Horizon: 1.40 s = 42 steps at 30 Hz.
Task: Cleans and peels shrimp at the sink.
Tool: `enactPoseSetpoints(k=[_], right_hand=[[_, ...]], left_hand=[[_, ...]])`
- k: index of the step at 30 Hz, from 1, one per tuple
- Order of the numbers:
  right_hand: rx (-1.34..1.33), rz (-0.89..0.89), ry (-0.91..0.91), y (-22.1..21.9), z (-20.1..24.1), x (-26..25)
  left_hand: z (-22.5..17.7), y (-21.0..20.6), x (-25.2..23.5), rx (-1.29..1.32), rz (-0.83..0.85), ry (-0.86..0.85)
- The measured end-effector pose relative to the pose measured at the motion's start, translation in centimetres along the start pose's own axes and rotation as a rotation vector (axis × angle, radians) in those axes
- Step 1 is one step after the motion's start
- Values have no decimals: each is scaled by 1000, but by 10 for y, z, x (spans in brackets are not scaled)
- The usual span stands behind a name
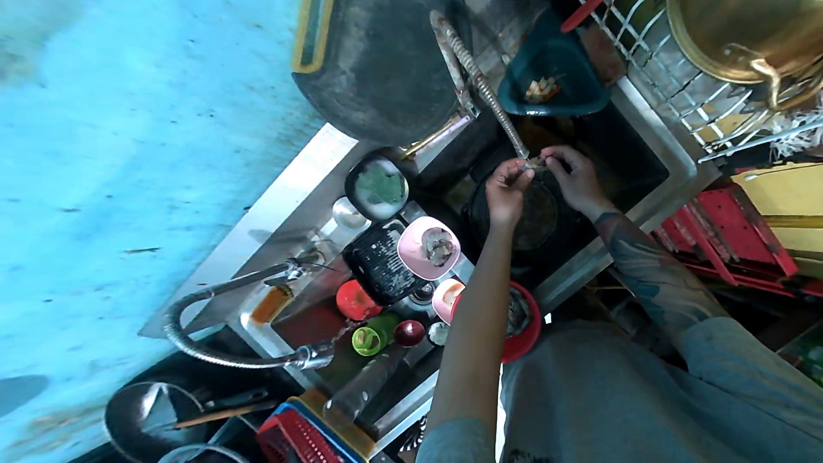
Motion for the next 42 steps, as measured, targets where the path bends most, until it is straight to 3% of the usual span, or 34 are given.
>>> enactPoseSetpoints(k=[23, 29, 34, 42], right_hand=[[-10, 166, 23, -8, 7, -3], [18, 135, -2, -7, 5, -2], [197, 135, 134, -9, 5, -5], [140, -23, 123, -11, 5, -9]], left_hand=[[4, 6, 4, 168, -10, 32], [0, 2, 1, 166, -3, 37], [-1, 2, -1, 109, -1, 32], [7, 9, 5, 117, -7, 53]])
Point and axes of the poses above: each hand's wrist, its own x-axis away from the middle knuckle, its own y-axis out of the back of the hand, z = x × y, the point moved 3 cm from there along -x, towards the middle knuckle, and after that the axes turned 11 degrees about z, right-handed, at the moved point
